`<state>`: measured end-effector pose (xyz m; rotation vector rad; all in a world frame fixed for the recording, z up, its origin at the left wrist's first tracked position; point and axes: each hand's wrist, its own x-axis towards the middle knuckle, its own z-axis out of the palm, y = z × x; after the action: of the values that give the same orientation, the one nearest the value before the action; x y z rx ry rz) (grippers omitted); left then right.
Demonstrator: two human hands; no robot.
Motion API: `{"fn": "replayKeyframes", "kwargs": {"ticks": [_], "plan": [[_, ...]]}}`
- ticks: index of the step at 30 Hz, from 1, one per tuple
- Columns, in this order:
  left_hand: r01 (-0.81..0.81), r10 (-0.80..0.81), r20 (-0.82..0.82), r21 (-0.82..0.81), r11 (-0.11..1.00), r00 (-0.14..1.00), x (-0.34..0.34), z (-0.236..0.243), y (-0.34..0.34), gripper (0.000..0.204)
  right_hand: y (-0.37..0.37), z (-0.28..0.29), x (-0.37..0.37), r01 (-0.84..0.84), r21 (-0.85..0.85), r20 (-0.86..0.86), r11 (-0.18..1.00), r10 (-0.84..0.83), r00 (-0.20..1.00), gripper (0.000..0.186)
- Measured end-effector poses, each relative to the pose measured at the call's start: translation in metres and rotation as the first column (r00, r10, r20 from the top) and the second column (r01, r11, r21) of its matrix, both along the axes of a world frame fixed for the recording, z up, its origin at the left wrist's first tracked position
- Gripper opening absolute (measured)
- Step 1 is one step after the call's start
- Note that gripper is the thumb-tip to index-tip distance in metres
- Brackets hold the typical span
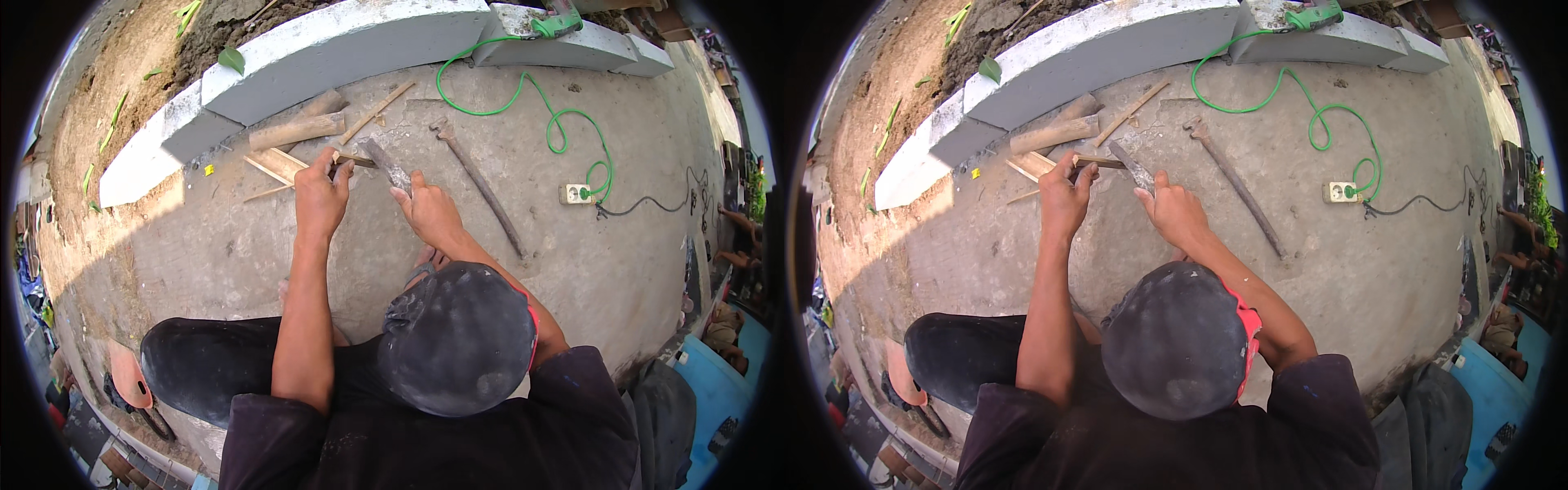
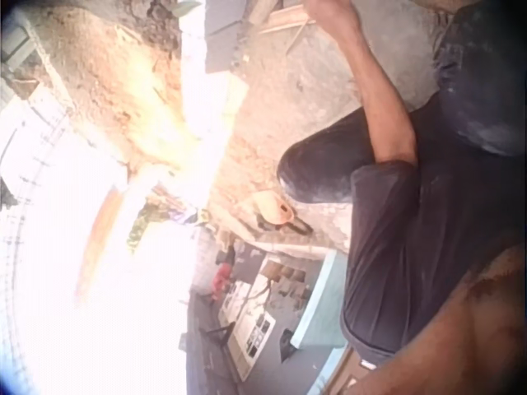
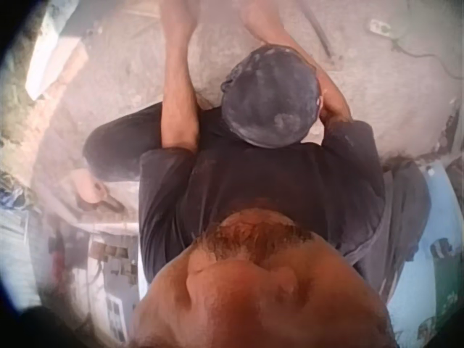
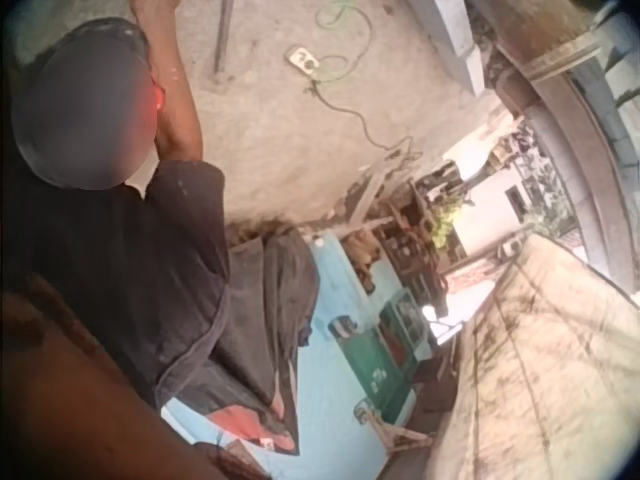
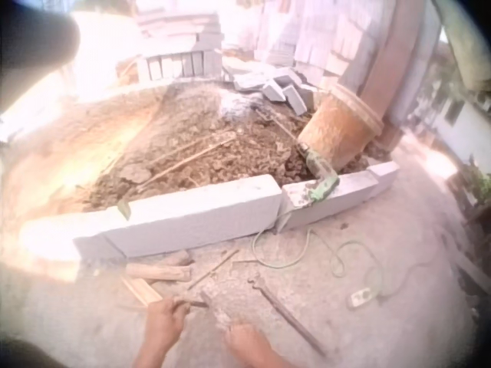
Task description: The person uses a blade tool to shave and shape pieces of wood, handling several small wooden sticks and clearing shavings from the ground.
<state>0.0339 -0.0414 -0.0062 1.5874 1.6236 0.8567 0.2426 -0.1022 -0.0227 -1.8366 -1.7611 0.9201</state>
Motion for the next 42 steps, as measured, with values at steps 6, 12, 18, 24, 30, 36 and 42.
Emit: {"fn": "replayKeyframes", "kwargs": {"ticks": [6, 12, 18, 24, 30, 36, 42], "plan": [[0.06, -0.06, -0.024, -0.012, 0.998, 0.998, -0.005, 0.009, -0.004, 0.009, 0.031, -0.018, 0.019, -0.083, -0.2, -0.016, 0.976, 0.081, 0.997, 0.061], [0.08, -0.08, -0.089, -0.008, 0.997, 0.993, -0.018, 0.004, -0.003, 0.009, 0.048, 0.003, 0.043, 0.036, -0.263, -0.123, 0.964, -0.071, 0.99, 0.069], [0.071, -0.074, -0.071, -0.041, 0.997, 0.995, -0.022, 0.001, -0.007, 0.007, 0.038, 0.103, 0.002, 0.148, 0.236, -0.36, 0.96, -0.055, 0.931, 0.071], [0.056, -0.058, -0.05, -0.048, 0.997, 0.997, -0.014, 0.004, -0.003, 0.009, 0.027, 0.001, 0.009, -0.116, -0.142, 0.108, 0.983, 0.132, 0.985, 0.069], [0.058, -0.06, -0.05, -0.047, 0.997, 0.997, -0.024, -0.003, -0.011, 0.009, 0.031, 0.01, 0.035, -0.052, -0.226, -0.036, 0.973, 0.045, 0.998, 0.068], [0.044, -0.044, -0.001, -0.044, 0.998, 0.999, -0.025, -0.001, -0.001, 0.01, 0.016, 0.022, 0.015, 0.039, -0.044, -0.209, 0.998, -0.048, 0.977, 0.072], [0.073, -0.083, -0.107, -0.097, 0.993, 0.991, -0.017, 0.022, 0.004, 0.021, 0.029, -0.031, 0.037, -0.034, -0.179, 0.078, 0.983, 0.049, 0.996, 0.075]]}}
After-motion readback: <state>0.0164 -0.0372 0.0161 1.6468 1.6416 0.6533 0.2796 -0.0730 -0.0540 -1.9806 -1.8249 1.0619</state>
